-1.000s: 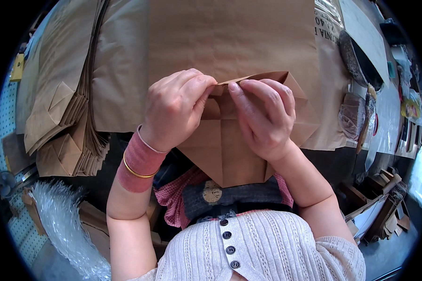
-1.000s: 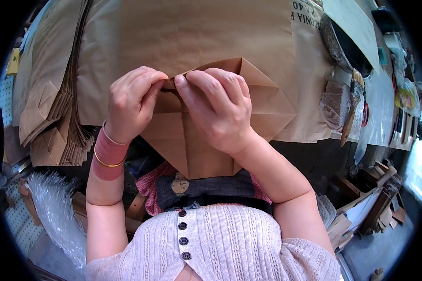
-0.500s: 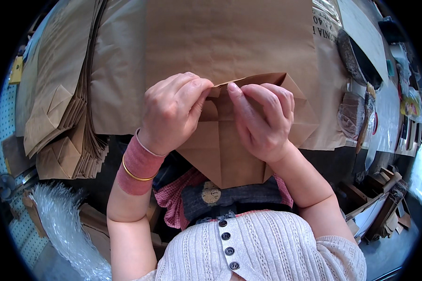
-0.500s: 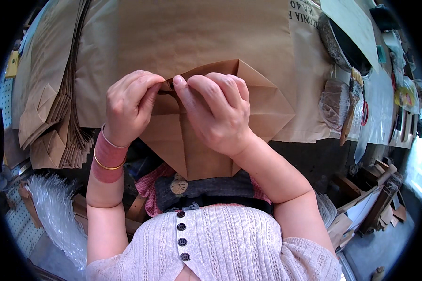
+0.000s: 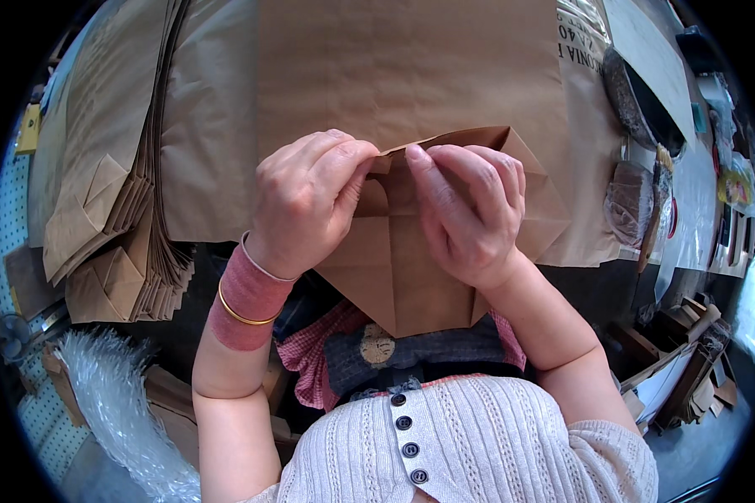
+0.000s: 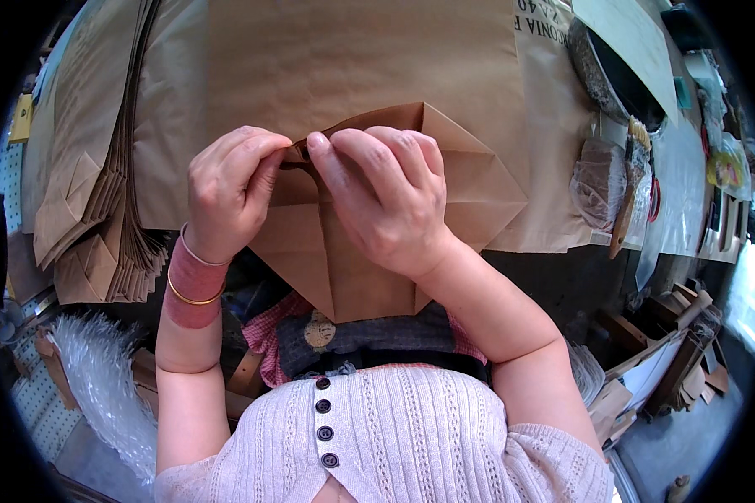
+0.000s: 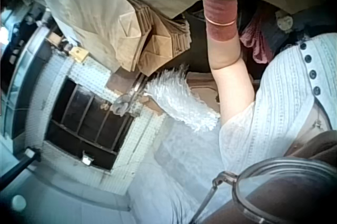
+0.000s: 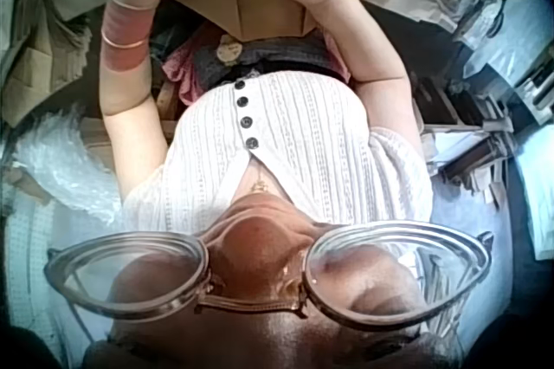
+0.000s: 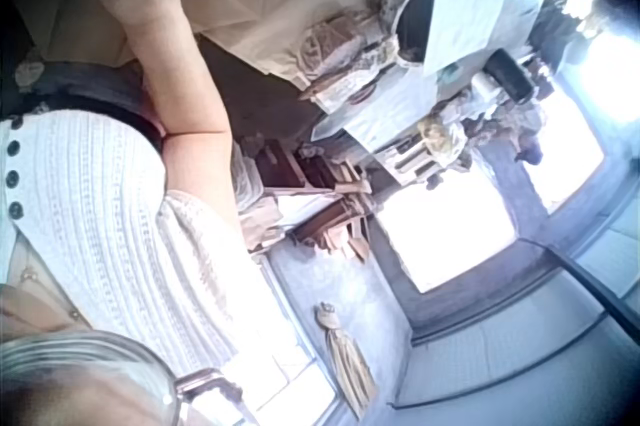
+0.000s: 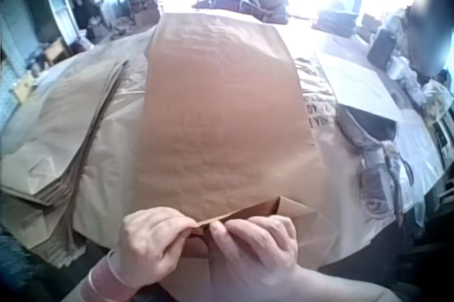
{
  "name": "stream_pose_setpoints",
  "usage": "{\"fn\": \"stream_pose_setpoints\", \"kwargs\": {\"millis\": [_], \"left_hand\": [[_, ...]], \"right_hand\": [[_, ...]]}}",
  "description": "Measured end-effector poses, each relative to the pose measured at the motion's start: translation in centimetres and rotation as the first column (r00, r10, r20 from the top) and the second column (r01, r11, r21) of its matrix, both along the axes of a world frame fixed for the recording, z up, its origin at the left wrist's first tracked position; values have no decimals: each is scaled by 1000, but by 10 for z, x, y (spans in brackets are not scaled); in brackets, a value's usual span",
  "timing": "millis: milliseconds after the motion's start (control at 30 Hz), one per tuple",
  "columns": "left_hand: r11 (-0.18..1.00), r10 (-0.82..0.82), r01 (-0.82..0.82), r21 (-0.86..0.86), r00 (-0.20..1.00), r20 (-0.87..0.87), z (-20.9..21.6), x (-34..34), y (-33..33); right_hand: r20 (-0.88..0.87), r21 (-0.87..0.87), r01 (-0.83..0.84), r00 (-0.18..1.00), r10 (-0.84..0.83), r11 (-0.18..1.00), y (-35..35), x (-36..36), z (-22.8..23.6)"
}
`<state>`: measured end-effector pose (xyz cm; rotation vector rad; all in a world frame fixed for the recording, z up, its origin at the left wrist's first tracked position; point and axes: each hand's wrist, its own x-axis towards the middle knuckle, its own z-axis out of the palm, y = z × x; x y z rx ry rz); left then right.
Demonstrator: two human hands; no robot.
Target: The person sews the top flap of a brown paper bag using a needle and thread. They repeatedly pull the thread through the folded paper to secure the closure, then use a brush to apply a substance to the flap. The person continues this sewing and brushing process on multiple bags.
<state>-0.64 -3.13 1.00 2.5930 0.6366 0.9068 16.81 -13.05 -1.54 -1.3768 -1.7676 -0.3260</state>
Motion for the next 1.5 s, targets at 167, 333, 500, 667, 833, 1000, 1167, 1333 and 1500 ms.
{"fn": "stream_pose_setpoints", "kwargs": {"millis": [167,333,500,667,833,1000,1167,1333,1500], "left_hand": [[1000,1,-1,-1,1000,-3,-1,1,0],[1000,2,-2,-8,1000,1,0,1,-1],[1000,3,-3,-9,1000,6,0,0,0],[1000,6,-5,-19,1000,29,1,2,0],[995,-14,20,-102,998,58,0,3,-2],[978,-43,53,-201,998,50,2,3,-4],[952,-59,69,-299,997,41,1,-1,-3],[947,-52,72,-313,996,70,-2,0,-4],[965,-67,84,-247,995,79,-5,-1,-4]], "right_hand": [[1,-51,-8,1000,8,999,-4,2,4],[-3,-37,-18,1000,18,999,-4,1,1],[4,0,13,1000,-13,1000,-1,-2,-2],[-204,-26,-67,977,61,997,-3,-2,-6],[-871,-353,-363,464,-161,862,-9,-11,11],[-805,-331,-326,588,-84,886,-14,-7,15],[-594,-346,-257,805,1,903,-25,6,32],[-375,-267,-145,926,36,953,-18,24,45],[-219,-384,-260,958,187,886,12,42,73]]}}
